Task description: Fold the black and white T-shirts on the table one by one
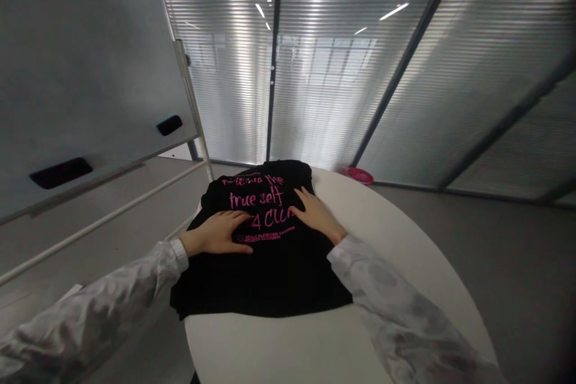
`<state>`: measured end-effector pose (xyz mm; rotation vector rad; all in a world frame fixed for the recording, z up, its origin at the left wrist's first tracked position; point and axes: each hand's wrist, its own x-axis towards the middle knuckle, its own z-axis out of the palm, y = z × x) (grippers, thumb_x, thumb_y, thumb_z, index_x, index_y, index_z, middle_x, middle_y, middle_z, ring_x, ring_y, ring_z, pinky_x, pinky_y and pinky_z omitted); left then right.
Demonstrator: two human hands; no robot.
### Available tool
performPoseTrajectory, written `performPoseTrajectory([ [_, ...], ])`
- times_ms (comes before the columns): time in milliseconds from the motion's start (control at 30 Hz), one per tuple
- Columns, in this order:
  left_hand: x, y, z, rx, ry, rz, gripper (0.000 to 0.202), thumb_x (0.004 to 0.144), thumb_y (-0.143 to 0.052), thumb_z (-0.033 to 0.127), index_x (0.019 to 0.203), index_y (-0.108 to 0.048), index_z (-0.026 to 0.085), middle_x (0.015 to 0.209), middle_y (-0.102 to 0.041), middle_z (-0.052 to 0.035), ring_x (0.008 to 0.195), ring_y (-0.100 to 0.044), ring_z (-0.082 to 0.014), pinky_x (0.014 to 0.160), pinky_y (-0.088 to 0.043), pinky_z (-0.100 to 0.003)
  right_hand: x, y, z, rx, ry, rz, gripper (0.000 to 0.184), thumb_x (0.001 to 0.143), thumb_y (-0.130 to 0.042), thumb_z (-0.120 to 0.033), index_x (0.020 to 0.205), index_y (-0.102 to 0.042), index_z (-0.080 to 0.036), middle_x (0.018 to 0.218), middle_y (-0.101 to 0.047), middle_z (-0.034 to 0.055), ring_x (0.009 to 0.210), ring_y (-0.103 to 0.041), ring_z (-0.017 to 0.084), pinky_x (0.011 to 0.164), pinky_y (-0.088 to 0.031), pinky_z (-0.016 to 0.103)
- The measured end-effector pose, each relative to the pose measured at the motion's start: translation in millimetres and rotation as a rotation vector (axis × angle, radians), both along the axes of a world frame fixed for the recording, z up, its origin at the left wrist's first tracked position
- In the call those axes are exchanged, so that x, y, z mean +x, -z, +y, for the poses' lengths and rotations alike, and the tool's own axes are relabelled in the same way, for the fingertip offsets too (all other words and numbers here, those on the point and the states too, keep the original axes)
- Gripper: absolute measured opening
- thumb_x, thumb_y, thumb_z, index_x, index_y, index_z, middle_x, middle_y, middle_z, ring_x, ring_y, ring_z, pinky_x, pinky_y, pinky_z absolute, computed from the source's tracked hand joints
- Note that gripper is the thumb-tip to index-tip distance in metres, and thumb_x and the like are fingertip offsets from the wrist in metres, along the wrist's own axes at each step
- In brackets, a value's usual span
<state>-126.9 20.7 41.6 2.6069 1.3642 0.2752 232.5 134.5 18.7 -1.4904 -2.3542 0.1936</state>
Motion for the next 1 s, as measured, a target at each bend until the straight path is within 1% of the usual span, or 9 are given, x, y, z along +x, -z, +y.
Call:
performPoseTrajectory([
  [133, 12.3, 17.6, -33.0, 0.01, 0.031, 0.079, 0.12, 0.081, -0.075, 0.087, 0.178, -0.032, 0.03, 0.182, -0.034, -0.0154, 0.164, -0.037, -0.0455, 0.135, -0.025, -0.062, 24.6, 15.6, -71.6, -0.001, -0.129, 0.066, 0.081, 0.105, -0.058, -0.069, 0.174, -0.041, -0.03, 0.182, -0.034, 0.0112, 0.165, -0.039, 0.036, 0.134, -0.035, 0.059],
  [233, 11.4, 24.7, -33.3, -0.002, 0.044, 0.087, 0.109, 0.089, -0.074, 0.071, 0.179, -0.027, 0.032, 0.184, -0.027, -0.0136, 0.168, -0.03, -0.0443, 0.136, -0.019, -0.067, 37.7, 28.1, -116.5, -0.029, -0.152, 0.057, 0.087, 0.105, -0.055, -0.073, 0.178, -0.033, -0.029, 0.182, -0.032, 0.0108, 0.169, -0.032, 0.034, 0.137, -0.031, 0.058],
  [333, 5.7, 24.7, -24.3, -0.027, 0.091, 0.085, 0.099, 0.094, -0.072, 0.057, 0.179, -0.026, 0.036, 0.185, -0.026, -0.01, 0.168, -0.029, -0.0436, 0.136, -0.018, -0.069, 37.4, 36.0, -140.1, -0.043, -0.118, -0.003, 0.091, 0.107, -0.049, -0.074, 0.179, -0.03, -0.021, 0.184, -0.026, 0.0136, 0.171, -0.024, 0.034, 0.14, -0.024, 0.058],
  [467, -5.0, 21.8, -14.1, -0.049, 0.146, 0.113, 0.09, 0.099, -0.066, 0.044, 0.179, -0.025, 0.037, 0.186, -0.024, -0.0091, 0.17, -0.025, -0.0412, 0.135, -0.018, -0.071, 21.1, 35.2, -147.7, -0.055, -0.099, -0.029, 0.09, 0.109, -0.045, -0.073, 0.179, -0.029, -0.018, 0.184, -0.025, 0.0145, 0.172, -0.022, 0.034, 0.14, -0.022, 0.057],
  [600, -13.9, 17.0, -8.4, -0.044, 0.188, 0.149, 0.083, 0.1, -0.062, 0.036, 0.177, -0.031, 0.032, 0.185, -0.026, -0.0112, 0.17, -0.026, -0.039, 0.135, -0.021, -0.069, 11.9, 24.1, -147.7, -0.099, -0.124, -0.015, 0.096, 0.106, -0.049, -0.077, 0.177, -0.032, -0.016, 0.183, -0.028, 0.0178, 0.171, -0.023, 0.037, 0.139, -0.023, 0.059],
  [800, 9.1, -9.7, -30.6, 0.027, 0.156, 0.174, 0.074, 0.101, -0.06, 0.035, 0.172, -0.039, 0.025, 0.177, -0.043, -0.0129, 0.16, -0.047, -0.0341, 0.134, -0.034, -0.054, 51.1, 2.6, -151.3, -0.168, -0.27, 0.069, 0.096, 0.091, -0.083, -0.065, 0.168, -0.048, -0.02, 0.173, -0.046, 0.0181, 0.159, -0.046, 0.037, 0.132, -0.039, 0.055],
  [900, 32.2, -17.2, -51.0, 0.075, 0.145, 0.106, 0.083, 0.099, -0.07, 0.056, 0.171, -0.04, 0.027, 0.171, -0.051, -0.0131, 0.151, -0.056, -0.0364, 0.126, -0.045, -0.051, 70.4, -0.6, -158.5, -0.129, -0.281, 0.086, 0.076, 0.088, -0.091, -0.054, 0.152, -0.063, -0.024, 0.157, -0.059, 0.0156, 0.144, -0.058, 0.036, 0.123, -0.048, 0.054],
  [967, 43.9, -16.5, -57.8, 0.097, 0.139, 0.093, 0.082, 0.093, -0.077, 0.063, 0.163, -0.051, 0.027, 0.163, -0.059, -0.0131, 0.141, -0.063, -0.0374, 0.116, -0.053, -0.049, 74.5, -0.1, -161.6, -0.088, -0.276, 0.088, 0.046, 0.095, -0.087, -0.042, 0.134, -0.071, -0.025, 0.14, -0.067, 0.0121, 0.129, -0.065, 0.032, 0.114, -0.053, 0.051],
  [1000, 47.8, -15.7, -58.4, 0.101, 0.132, 0.093, 0.071, 0.095, -0.076, 0.061, 0.155, -0.058, 0.027, 0.155, -0.065, -0.0123, 0.134, -0.067, -0.0358, 0.111, -0.056, -0.047, 74.6, 0.1, -161.7, -0.076, -0.281, 0.081, 0.029, 0.099, -0.083, -0.036, 0.124, -0.073, -0.025, 0.13, -0.07, 0.0103, 0.122, -0.067, 0.03, 0.109, -0.055, 0.049],
])
